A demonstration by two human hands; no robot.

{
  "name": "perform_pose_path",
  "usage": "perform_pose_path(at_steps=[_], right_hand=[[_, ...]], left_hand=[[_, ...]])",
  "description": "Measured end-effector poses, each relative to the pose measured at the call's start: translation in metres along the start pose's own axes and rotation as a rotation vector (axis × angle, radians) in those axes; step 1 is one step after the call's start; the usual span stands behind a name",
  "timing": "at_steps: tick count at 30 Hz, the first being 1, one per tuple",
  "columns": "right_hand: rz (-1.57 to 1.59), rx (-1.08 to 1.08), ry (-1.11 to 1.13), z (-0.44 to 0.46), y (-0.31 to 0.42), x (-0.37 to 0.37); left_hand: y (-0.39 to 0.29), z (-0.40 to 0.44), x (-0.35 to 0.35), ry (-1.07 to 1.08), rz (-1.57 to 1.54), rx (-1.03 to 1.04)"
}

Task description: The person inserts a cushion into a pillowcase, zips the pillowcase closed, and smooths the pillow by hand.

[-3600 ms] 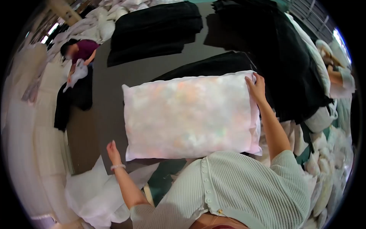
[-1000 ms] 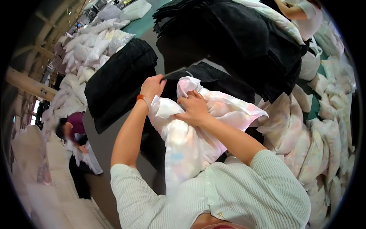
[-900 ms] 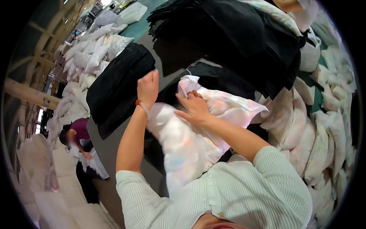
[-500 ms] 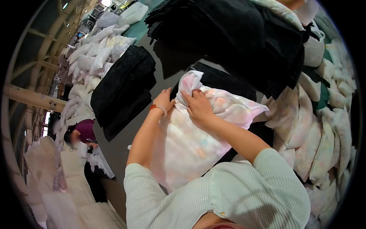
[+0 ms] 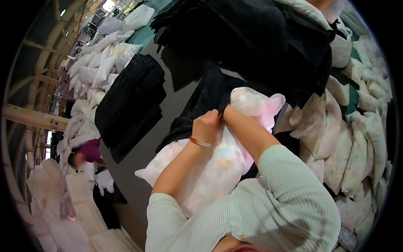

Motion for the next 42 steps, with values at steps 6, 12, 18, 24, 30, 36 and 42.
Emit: perform_pose_path(at_steps=[6, 12, 18, 24, 30, 36, 42], right_hand=[[0.04, 0.022, -0.003, 0.022, -0.006, 0.013], [0.052, 0.014, -0.028, 0.03, -0.01, 0.018], [0.077, -0.036, -0.025, 0.03, -0.006, 0.02], [0.109, -0.117, -0.003, 0.001, 0.002, -0.006], [-0.24, -0.321, 0.494, -0.101, 0.071, -0.094], [0.42, -0.507, 0.418, -0.174, 0.212, -0.11], [0.137, -0.552, 0.372, -0.2, 0.2, -0.067]], left_hand=[[0.102, -0.05, -0.033, 0.332, 0.114, -0.524], [0.113, -0.105, -0.1, 0.398, -0.369, -0.711], [0.093, -0.156, -0.123, 0.366, -0.288, -0.535], [0.087, -0.205, -0.076, -0.166, -0.001, -0.548], [0.088, -0.203, -0.084, -0.371, 0.224, -0.63], [0.067, -0.186, -0.106, -0.365, 0.324, -0.56], [0.095, -0.231, -0.134, 0.018, 0.012, -0.743]])
Point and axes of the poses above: each hand's wrist, its own z-axis towards the middle knuckle, its own x-axis out of the palm, y = z × x, the point moved 8 cm from there along z, towards the middle knuckle, and after that the axes turned 5 degrees about x, right-handed, at the moved point
